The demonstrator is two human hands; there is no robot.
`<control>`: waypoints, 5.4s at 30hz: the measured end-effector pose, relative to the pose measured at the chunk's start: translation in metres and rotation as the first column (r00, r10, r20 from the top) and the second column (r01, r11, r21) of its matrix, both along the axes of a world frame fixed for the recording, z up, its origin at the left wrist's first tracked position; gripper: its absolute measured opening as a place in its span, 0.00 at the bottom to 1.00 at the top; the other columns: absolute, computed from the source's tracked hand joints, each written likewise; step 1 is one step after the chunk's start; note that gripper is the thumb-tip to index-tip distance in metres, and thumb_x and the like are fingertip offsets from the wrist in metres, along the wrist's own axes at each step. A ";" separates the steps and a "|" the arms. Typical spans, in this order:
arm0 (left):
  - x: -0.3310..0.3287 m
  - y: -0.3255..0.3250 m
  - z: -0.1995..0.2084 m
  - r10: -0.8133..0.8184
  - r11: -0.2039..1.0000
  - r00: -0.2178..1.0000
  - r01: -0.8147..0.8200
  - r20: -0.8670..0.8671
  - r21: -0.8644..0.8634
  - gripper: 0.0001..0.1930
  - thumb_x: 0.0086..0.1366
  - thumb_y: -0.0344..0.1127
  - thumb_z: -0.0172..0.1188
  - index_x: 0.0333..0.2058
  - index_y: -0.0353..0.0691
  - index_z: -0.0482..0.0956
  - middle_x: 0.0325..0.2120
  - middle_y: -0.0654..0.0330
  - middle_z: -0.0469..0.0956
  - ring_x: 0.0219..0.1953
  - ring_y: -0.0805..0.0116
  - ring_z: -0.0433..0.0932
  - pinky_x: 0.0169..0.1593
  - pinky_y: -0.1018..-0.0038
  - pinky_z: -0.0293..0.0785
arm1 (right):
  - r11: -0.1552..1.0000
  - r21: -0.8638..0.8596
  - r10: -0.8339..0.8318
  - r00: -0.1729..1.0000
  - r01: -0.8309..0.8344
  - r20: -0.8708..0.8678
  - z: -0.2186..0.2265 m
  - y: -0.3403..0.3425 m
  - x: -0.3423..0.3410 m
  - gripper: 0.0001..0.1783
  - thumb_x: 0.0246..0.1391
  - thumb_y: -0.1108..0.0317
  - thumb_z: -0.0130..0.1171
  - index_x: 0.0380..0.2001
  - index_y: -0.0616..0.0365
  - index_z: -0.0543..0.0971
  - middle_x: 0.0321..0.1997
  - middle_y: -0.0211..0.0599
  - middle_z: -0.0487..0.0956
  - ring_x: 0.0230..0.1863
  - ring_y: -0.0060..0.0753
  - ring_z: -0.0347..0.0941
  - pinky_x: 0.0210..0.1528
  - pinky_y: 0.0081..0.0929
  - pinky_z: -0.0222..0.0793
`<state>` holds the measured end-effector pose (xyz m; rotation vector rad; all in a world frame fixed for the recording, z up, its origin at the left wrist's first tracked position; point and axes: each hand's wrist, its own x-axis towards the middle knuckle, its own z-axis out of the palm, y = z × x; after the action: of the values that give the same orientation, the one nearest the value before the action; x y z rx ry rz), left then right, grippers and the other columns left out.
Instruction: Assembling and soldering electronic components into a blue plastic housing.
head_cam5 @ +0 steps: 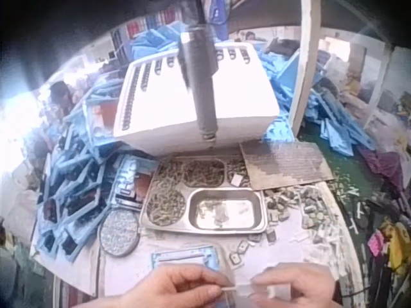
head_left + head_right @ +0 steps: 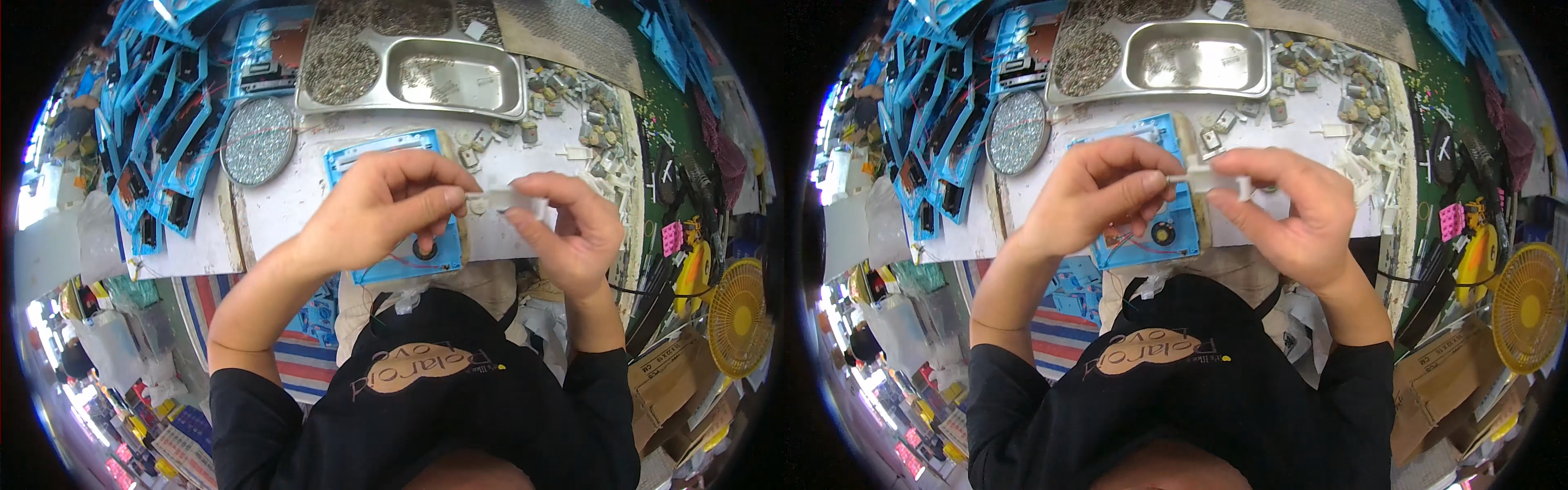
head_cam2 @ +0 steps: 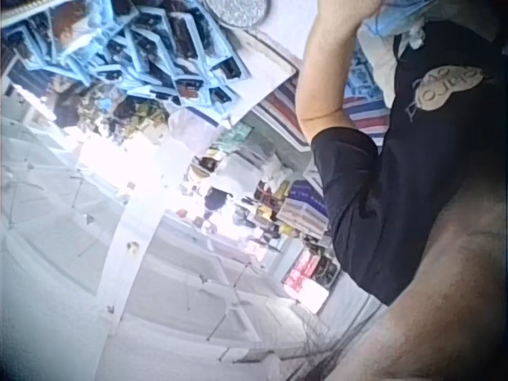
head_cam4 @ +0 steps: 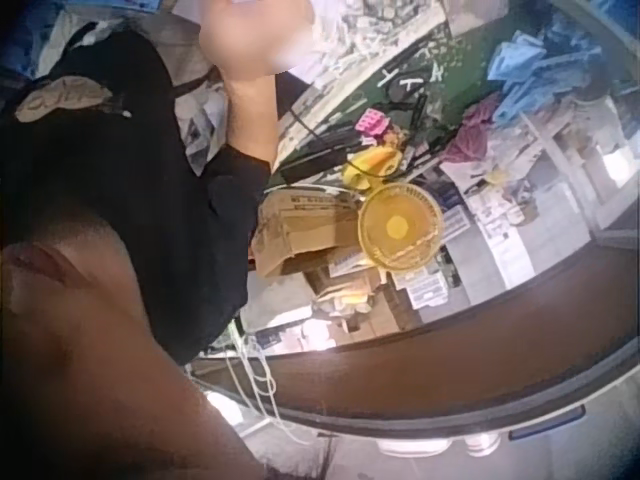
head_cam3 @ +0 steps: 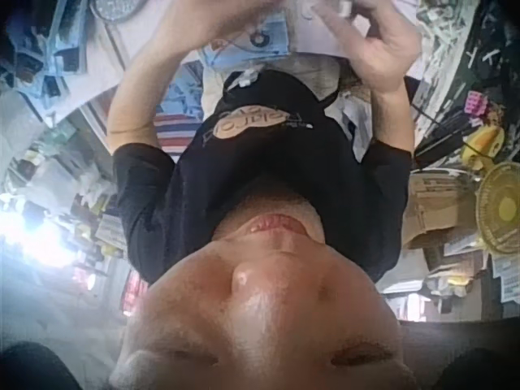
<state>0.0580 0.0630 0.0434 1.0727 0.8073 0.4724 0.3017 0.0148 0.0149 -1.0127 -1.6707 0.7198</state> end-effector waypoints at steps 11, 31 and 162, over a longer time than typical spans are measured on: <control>-0.027 -0.096 -0.003 -0.011 0.994 0.993 0.024 -0.114 0.110 0.16 0.72 0.25 0.58 0.56 0.34 0.72 0.34 0.58 0.82 0.31 0.76 0.81 0.36 0.78 0.78 | 0.749 -0.341 0.637 0.759 -0.568 0.133 0.009 -0.033 0.008 0.21 0.50 0.75 0.72 0.49 0.61 0.80 0.37 0.39 0.86 0.33 0.39 0.84 0.37 0.31 0.79; -0.022 -0.038 -0.062 0.442 0.678 0.855 -0.120 -0.272 0.726 0.03 0.65 0.24 0.62 0.37 0.36 0.79 0.28 0.57 0.78 0.27 0.66 0.82 0.31 0.73 0.76 | 0.983 -0.046 0.178 0.875 -0.176 0.451 -0.019 0.003 -0.006 0.17 0.39 0.74 0.73 0.37 0.57 0.84 0.39 0.35 0.78 0.41 0.41 0.72 0.40 0.31 0.70; -0.005 -0.103 -0.056 0.497 0.848 0.864 -0.504 0.082 0.165 0.12 0.63 0.19 0.65 0.44 0.34 0.75 0.39 0.59 0.81 0.42 0.73 0.83 0.45 0.76 0.84 | 0.562 -0.739 0.296 0.925 -0.371 -0.240 -0.009 -0.023 -0.037 0.27 0.58 0.74 0.65 0.59 0.59 0.69 0.26 0.27 0.76 0.28 0.17 0.75 0.34 0.17 0.70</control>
<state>0.0526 -0.0395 -0.0127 1.0096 1.0314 1.0243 0.2647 -0.0087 0.0055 -1.2114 -1.4787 1.8433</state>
